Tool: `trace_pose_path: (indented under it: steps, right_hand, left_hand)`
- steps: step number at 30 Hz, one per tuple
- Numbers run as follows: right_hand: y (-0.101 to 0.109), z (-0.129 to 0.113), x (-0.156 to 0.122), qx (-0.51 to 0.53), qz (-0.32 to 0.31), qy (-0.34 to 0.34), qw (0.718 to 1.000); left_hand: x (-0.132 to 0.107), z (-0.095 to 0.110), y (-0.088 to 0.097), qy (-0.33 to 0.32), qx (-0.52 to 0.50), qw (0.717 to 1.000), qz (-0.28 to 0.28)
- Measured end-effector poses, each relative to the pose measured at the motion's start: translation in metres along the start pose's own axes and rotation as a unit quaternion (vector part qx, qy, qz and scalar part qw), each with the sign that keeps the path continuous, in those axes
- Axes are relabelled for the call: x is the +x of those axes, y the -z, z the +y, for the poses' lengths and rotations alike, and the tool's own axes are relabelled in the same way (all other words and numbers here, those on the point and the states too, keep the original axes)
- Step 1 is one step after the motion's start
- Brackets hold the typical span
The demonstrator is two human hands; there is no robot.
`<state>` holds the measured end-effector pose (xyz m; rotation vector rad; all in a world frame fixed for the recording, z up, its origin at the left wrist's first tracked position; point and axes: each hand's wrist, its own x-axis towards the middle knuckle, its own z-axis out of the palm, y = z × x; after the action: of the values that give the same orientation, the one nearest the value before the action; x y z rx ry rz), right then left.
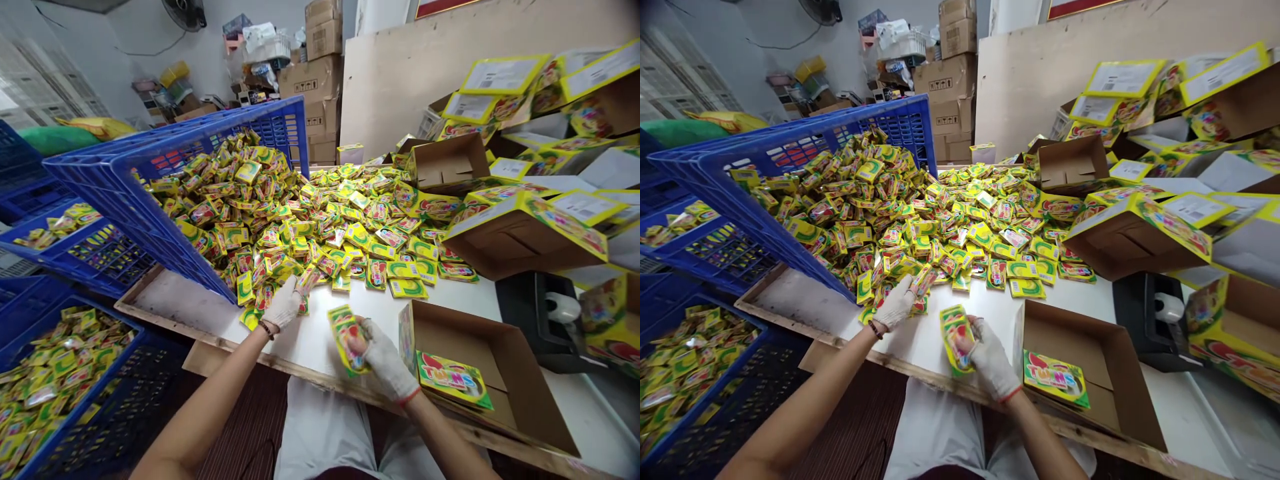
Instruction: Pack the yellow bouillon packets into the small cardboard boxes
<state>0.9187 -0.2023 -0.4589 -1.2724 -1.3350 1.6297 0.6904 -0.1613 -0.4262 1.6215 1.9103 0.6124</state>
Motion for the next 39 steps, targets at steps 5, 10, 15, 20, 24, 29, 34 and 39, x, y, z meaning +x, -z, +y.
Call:
trace_pose_path:
  steps: [5,10,15,20,24,29,34,39]
  right_hand:
    - [-0.006,-0.006,0.003,0.245,0.015,0.001,0.969]
    - [0.003,-0.015,0.005,-0.072,0.034,0.046,0.996]
    - [-0.006,-0.013,0.004,-0.480,-0.027,0.151,0.864]
    - [0.007,0.038,-0.004,-0.406,0.003,0.197,0.892]
    - [0.010,0.059,-0.004,-0.333,0.015,0.182,0.925]
    - [-0.011,0.014,-0.019,-0.348,0.036,0.133,0.927]
    - [0.050,-0.066,-0.049,-0.249,0.068,0.146,0.955]
    - [0.180,-0.089,-0.030,-0.102,0.009,-0.062,0.993]
  left_hand:
    - [-0.036,0.016,-0.091,-0.004,-0.253,0.966,-0.050]
    - [-0.033,-0.007,-0.117,0.026,-0.409,0.912,-0.023]
    - [-0.025,-0.016,-0.107,0.013,-0.462,0.886,0.033]
    - [-0.035,-0.008,-0.117,0.017,-0.489,0.872,0.024]
    - [-0.043,-0.003,-0.118,0.040,-0.517,0.855,-0.018]
    - [-0.049,0.004,-0.097,0.055,-0.528,0.845,-0.070]
    - [-0.053,0.027,-0.087,-0.003,-0.451,0.891,-0.047]
    - [-0.086,0.081,-0.121,-0.328,-0.175,0.928,-0.030]
